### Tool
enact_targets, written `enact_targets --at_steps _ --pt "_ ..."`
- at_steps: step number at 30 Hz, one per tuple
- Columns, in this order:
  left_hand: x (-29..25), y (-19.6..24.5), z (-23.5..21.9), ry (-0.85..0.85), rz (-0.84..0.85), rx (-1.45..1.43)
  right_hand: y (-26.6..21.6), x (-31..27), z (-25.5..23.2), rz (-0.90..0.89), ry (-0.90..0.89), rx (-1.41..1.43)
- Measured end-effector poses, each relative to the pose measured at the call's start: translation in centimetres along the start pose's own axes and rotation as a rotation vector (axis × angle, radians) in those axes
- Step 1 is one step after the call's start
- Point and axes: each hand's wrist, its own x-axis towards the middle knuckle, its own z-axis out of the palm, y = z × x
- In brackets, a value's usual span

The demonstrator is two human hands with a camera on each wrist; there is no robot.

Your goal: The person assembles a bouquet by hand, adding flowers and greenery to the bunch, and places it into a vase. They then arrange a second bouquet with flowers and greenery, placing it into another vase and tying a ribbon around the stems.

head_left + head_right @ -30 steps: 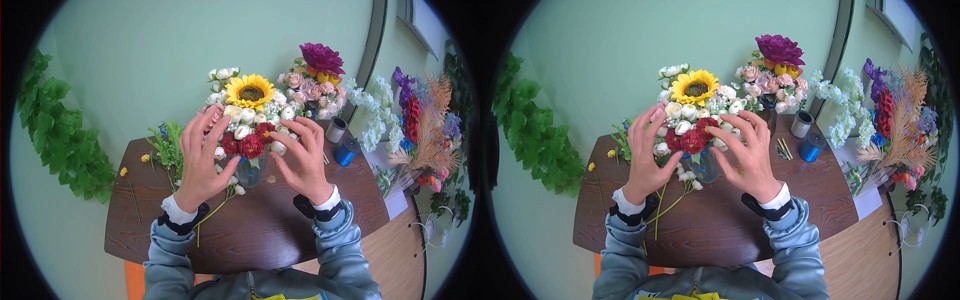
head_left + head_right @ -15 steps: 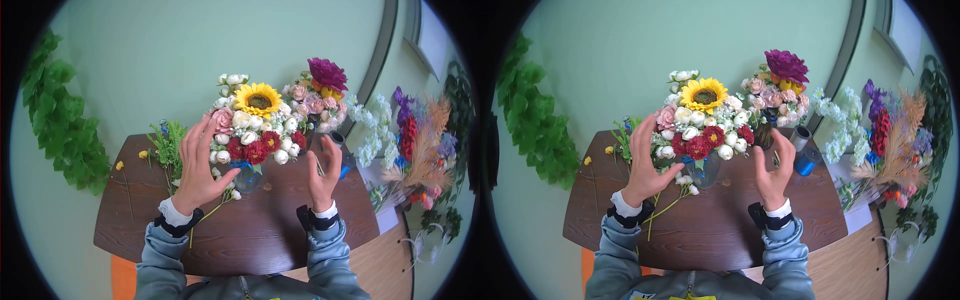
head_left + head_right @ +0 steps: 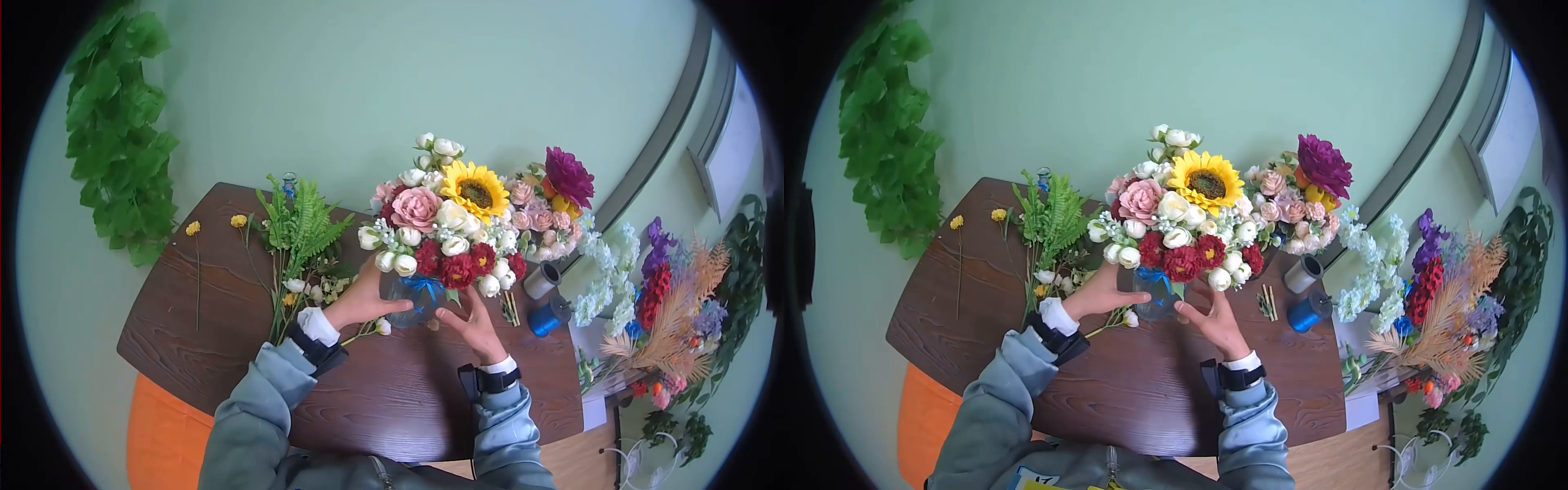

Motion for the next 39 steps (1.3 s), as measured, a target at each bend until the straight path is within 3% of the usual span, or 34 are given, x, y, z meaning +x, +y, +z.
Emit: enact_targets --at_steps 1,3,4,7,9,11,13,18,22,31,39 --pt "0.1 0.5 -0.2 0.008 0.0 -0.005 -0.7 0.1 0.5 0.001 -0.005 -0.008" --pt "0.7 1.6 -0.3 -0.157 -0.205 -0.234 -1.5 0.4 1.1 0.08 -0.037 -0.009" --pt "0.7 1.4 0.0 -0.154 -0.201 -0.24 -0.8 0.6 1.3 0.088 0.024 -0.043" --pt "0.2 0.3 1.7 -0.044 -0.118 -0.248 -0.1 1.1 1.2 -0.057 0.026 -0.025" --pt "-0.2 -0.2 3.2 0.175 0.011 -0.03 -0.9 1.0 0.9 -0.011 0.014 0.009" --pt "-0.5 1.2 3.3 0.156 -0.031 0.015 -1.1 1.0 0.7 0.039 -0.001 0.044" --pt "-0.9 2.9 3.9 0.252 -0.084 0.095 -0.6 1.0 0.5 0.041 0.058 0.009" --pt "-1.4 3.2 5.5 0.179 -0.158 0.208 3.4 1.7 -1.5 0.133 0.063 -0.102" --pt "-1.5 3.4 5.8 0.212 -0.11 0.311 1.2 1.9 -0.2 0.023 -0.02 -0.048" --pt "-0.9 3.2 5.2 0.202 -0.086 0.315 2.3 2.2 -0.6 0.007 -0.05 0.077" --pt "-0.6 2.6 5.3 0.138 -0.087 0.273 1.6 2.1 -0.4 0.014 -0.049 0.024"
